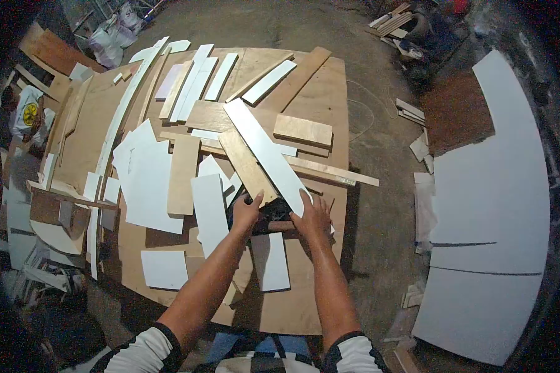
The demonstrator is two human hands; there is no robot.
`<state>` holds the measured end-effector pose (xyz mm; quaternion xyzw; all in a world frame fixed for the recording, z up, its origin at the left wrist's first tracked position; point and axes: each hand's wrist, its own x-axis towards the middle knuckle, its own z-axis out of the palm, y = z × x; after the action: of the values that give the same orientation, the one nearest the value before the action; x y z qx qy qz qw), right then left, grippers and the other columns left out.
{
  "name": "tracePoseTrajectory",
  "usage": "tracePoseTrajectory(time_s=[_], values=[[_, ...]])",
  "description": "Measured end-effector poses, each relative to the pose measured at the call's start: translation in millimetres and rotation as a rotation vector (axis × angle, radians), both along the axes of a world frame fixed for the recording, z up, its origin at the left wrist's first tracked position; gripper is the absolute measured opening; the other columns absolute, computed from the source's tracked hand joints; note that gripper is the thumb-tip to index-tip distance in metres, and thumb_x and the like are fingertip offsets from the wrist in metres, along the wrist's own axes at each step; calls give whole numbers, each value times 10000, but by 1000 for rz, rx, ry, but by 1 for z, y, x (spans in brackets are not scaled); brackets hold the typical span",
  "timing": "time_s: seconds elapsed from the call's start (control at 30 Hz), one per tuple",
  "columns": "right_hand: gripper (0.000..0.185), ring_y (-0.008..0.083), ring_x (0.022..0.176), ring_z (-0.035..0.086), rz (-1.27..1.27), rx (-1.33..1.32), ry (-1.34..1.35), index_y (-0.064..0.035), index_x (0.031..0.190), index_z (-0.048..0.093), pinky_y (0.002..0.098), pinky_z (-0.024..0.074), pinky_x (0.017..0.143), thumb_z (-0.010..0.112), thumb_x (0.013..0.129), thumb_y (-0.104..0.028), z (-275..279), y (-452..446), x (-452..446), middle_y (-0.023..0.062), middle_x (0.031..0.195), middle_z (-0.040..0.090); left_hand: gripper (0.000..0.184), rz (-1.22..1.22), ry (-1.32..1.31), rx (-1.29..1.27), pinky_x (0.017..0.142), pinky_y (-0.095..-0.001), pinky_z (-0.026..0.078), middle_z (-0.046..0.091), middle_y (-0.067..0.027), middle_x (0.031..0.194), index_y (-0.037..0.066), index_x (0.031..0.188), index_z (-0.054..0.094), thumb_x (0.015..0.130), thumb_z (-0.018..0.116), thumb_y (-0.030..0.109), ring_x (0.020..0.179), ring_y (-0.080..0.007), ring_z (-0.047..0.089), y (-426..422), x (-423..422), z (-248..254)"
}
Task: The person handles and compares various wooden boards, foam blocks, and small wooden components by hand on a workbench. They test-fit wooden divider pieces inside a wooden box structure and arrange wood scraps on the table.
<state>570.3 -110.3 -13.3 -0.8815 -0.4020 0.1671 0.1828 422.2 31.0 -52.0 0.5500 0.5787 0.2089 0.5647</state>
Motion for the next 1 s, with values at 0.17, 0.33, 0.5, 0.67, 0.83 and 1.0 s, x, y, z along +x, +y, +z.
tracePoseTrajectory(time_s=[0.17,0.33,0.5,0.67,0.83,1.0], values=[[770,399,1250,496,85,134,-45,-176,1422,517,527,432,1041,820,723,-287,5,9,36,215,1336,529,459,34,116,-19,666,-304,488,691,-95,738,-40,861,734,902,702,417,682,-147,640,13,12,24],[669,387,1320,443,117,129,-206,-229,1420,530,519,308,1143,766,795,-273,28,45,76,192,1416,503,491,45,163,-15,624,-330,488,662,-92,666,-14,699,688,872,727,444,629,-174,624,33,29,28],[642,349,1337,434,131,104,-339,-239,1404,546,483,310,1141,774,803,-231,17,82,113,164,1443,487,546,40,276,41,801,-424,517,695,-246,909,-58,976,634,883,680,478,885,-364,693,43,30,17],[549,351,1323,442,116,163,-402,-190,1336,603,468,345,1116,762,810,-186,-6,101,128,166,1404,510,495,135,211,157,812,-458,506,675,-274,968,-42,1068,541,943,626,430,928,-408,675,56,14,26],[361,340,1127,545,106,279,-271,-71,1145,664,488,452,967,731,804,-167,4,98,91,149,1167,596,477,150,261,252,832,-494,503,669,-323,987,-26,1169,515,985,561,412,956,-460,664,90,5,36],[275,301,1052,572,248,191,-119,-58,1048,670,440,495,872,716,831,-220,-7,73,52,112,1030,610,450,41,492,295,819,-504,513,690,-281,1004,6,1262,499,993,545,364,950,-429,680,102,16,57]])
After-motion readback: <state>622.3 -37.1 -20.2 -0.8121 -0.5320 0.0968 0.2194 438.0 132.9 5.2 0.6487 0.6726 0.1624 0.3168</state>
